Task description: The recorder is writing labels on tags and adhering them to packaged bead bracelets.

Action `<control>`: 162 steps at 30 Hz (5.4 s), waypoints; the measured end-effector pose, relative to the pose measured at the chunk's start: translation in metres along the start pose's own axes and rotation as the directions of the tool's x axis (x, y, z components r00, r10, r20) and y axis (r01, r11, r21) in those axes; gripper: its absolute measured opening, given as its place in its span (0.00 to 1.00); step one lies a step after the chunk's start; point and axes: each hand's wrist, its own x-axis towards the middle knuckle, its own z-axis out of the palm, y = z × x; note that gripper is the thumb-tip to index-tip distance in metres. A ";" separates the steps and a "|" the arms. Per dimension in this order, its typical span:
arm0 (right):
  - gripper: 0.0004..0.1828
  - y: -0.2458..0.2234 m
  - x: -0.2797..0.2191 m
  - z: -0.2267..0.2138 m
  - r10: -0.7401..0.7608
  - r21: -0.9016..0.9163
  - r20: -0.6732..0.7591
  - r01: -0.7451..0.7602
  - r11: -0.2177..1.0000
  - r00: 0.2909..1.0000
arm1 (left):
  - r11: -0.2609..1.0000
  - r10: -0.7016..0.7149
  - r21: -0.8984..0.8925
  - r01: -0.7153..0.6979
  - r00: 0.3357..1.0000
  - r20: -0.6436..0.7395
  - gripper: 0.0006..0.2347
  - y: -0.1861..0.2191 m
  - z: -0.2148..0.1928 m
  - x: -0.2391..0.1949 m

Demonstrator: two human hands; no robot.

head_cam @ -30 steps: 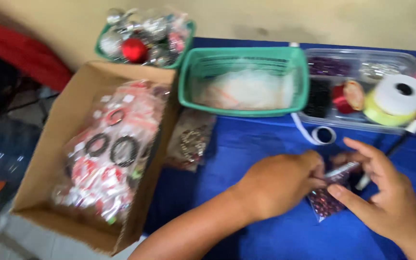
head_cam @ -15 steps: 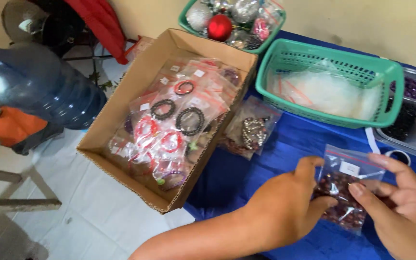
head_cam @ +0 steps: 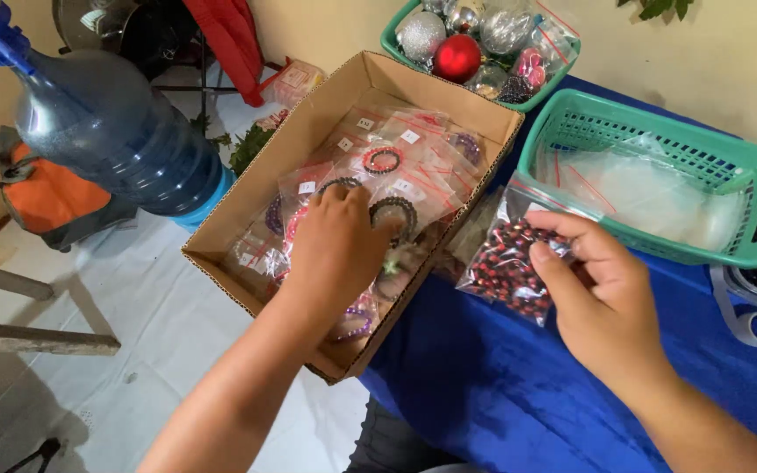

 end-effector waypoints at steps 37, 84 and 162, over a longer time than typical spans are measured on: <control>0.19 -0.032 0.046 0.076 -0.071 0.492 0.154 -0.014 0.870 0.986 | 0.994 -0.011 -0.107 0.014 1.000 0.028 0.13 -0.059 -0.046 0.006; 0.22 -0.007 -0.018 0.009 -0.409 -0.553 0.529 0.668 0.498 0.744 | 0.972 0.214 -0.057 -0.226 0.962 -0.171 0.14 0.099 0.000 -0.090; 0.12 0.070 -0.090 -0.195 -0.174 -0.849 -0.177 -0.060 0.524 0.969 | 0.603 0.775 -0.514 -0.610 0.601 0.196 0.11 0.252 0.135 -0.029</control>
